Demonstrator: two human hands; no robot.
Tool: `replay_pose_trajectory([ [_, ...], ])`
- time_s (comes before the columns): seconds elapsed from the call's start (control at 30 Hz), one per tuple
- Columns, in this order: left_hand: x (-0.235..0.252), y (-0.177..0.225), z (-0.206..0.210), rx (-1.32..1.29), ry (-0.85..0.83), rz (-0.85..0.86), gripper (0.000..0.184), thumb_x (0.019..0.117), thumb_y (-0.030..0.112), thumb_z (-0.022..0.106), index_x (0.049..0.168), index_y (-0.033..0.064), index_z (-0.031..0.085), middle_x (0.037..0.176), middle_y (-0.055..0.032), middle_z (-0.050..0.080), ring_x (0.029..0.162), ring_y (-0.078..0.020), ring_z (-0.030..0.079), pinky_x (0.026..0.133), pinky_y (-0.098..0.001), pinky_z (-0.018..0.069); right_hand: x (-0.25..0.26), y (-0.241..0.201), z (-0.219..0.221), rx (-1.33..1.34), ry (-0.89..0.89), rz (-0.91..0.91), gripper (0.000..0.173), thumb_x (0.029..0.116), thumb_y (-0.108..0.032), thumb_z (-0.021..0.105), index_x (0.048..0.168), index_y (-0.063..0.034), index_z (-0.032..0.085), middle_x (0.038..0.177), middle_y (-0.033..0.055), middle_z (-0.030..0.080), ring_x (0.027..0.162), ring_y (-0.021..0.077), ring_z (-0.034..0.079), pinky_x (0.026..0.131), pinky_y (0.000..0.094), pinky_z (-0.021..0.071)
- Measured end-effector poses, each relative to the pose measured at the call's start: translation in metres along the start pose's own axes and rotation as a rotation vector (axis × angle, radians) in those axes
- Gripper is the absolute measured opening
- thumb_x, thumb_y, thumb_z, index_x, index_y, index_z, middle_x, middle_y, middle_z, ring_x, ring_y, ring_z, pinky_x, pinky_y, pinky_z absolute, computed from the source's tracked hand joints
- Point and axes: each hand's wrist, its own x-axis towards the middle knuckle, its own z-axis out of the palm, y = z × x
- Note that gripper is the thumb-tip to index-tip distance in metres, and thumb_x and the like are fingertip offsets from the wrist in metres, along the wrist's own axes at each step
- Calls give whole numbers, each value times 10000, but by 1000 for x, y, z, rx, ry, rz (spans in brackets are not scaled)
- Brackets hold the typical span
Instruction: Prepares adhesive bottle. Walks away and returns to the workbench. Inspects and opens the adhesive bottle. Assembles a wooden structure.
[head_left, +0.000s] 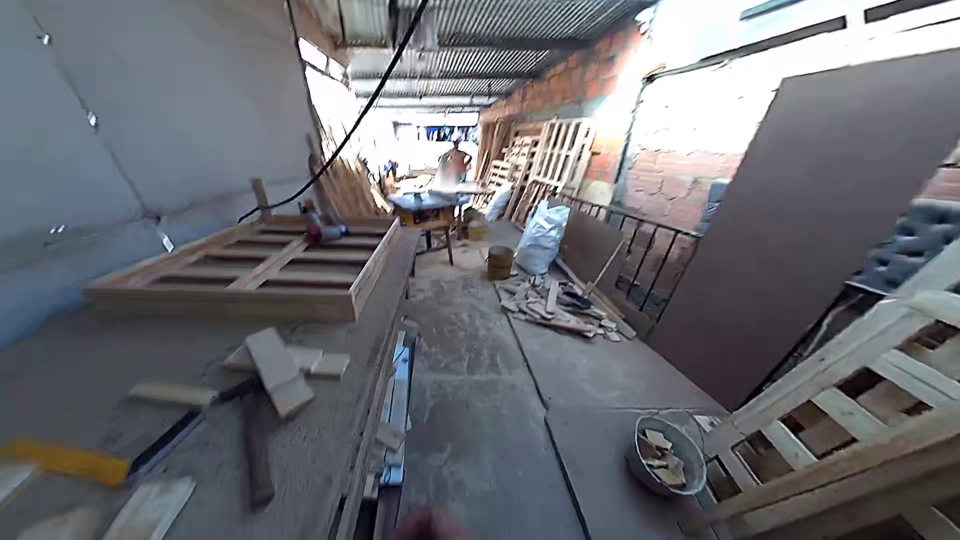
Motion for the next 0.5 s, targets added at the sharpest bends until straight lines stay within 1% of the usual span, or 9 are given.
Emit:
replay_pose_trajectory([
  [0.03,-5,0,-6,-37,49,3,210,915,194,692,961,-1,753,959,-172,752,886,-296,750,756,-440,627,-2,-6,4,18,7,-2,419,942,-108,722,1266,80,534,1099,129,709,974,187,715,877,385,612],
  [0.07,-9,0,-15,-96,78,1,174,882,176,724,937,13,753,942,-144,743,871,-254,743,755,-403,634,-1,-4,3,62,-7,-29,462,921,-110,746,1276,73,515,1126,127,695,999,198,704,893,394,614],
  [0.1,-15,-5,-19,-196,86,-21,148,897,178,715,937,36,725,970,-115,732,912,-214,730,802,-374,628,-2,2,4,137,-14,-43,452,921,-117,745,1262,75,517,1136,140,687,1013,217,694,912,416,604],
  [0.13,-22,-10,-22,-310,138,-41,120,905,176,723,907,59,696,963,-85,735,923,-181,730,814,-350,626,-5,7,6,205,-11,-42,395,935,-120,729,1237,56,547,1122,139,698,1000,219,700,908,422,600],
  [0.17,-29,-8,-31,-403,198,-51,112,904,161,752,897,88,667,962,-54,736,929,-166,733,813,-341,638,-8,9,7,263,-7,-34,311,952,-121,713,1204,11,585,1098,126,720,973,208,714,883,407,608],
  [0.2,-32,-3,-44,-439,245,-43,123,899,144,768,913,123,648,982,-21,736,941,-165,738,812,-351,654,-11,8,9,326,-6,-31,272,960,-104,704,1203,-27,607,1100,122,728,963,206,722,870,395,615],
  [0.27,-31,11,-66,-413,260,-17,132,895,112,765,984,119,668,1039,-10,735,1010,-176,733,858,-377,660,-16,-2,12,416,-35,-65,316,961,-74,696,1254,-61,578,1158,142,708,1003,230,716,891,398,609],
  [0.37,-32,15,-82,-262,197,38,153,917,141,741,1052,70,731,1065,-42,732,1040,-157,716,892,-337,634,-21,-23,18,441,-94,-83,439,954,-124,721,1336,-86,508,1231,163,659,1055,261,693,912,412,600],
  [0.5,-29,4,-93,-171,78,156,234,968,162,690,1187,96,742,1085,-63,714,1010,-143,701,857,-304,618,-15,-33,18,427,-143,-69,472,940,-157,749,1326,-80,489,1218,161,661,1033,251,700,882,391,611],
])
